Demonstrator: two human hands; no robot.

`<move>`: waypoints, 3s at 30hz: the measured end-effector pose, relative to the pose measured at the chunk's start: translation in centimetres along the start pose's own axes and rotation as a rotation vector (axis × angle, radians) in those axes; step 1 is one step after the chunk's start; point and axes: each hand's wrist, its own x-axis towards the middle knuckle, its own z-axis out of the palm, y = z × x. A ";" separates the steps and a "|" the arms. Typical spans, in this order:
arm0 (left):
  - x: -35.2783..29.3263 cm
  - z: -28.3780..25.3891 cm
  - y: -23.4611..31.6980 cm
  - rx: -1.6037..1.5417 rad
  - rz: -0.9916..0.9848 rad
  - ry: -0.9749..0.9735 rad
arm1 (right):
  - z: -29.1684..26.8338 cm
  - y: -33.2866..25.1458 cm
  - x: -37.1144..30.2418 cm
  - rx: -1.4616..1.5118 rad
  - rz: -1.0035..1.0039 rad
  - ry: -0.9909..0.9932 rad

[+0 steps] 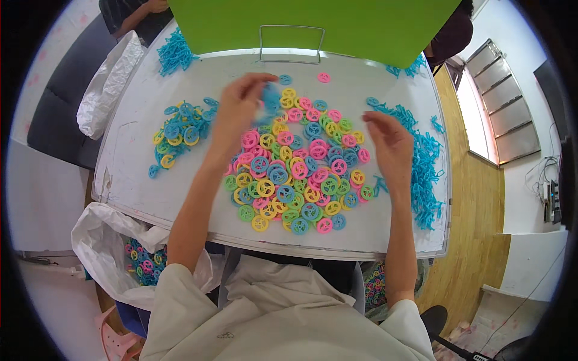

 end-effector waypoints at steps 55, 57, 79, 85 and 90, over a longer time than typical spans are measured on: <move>-3.3 6.2 0.8 -0.378 -0.325 -0.476 | 1.0 -1.4 -0.8 0.458 0.258 -0.080; -3.4 6.1 0.7 -0.429 -0.364 -0.479 | 1.9 -1.2 -1.1 0.458 0.228 -0.041; -3.1 5.8 0.2 -0.405 -0.272 -0.366 | 3.3 -2.3 -2.2 -0.184 -0.083 -0.081; -3.3 6.1 -0.7 -0.355 -0.201 -0.350 | 3.6 -2.2 -2.3 -0.103 -0.048 -0.133; -4.0 6.7 -0.1 -0.193 -0.074 -0.325 | 3.1 -1.3 -2.0 -0.048 0.031 -0.161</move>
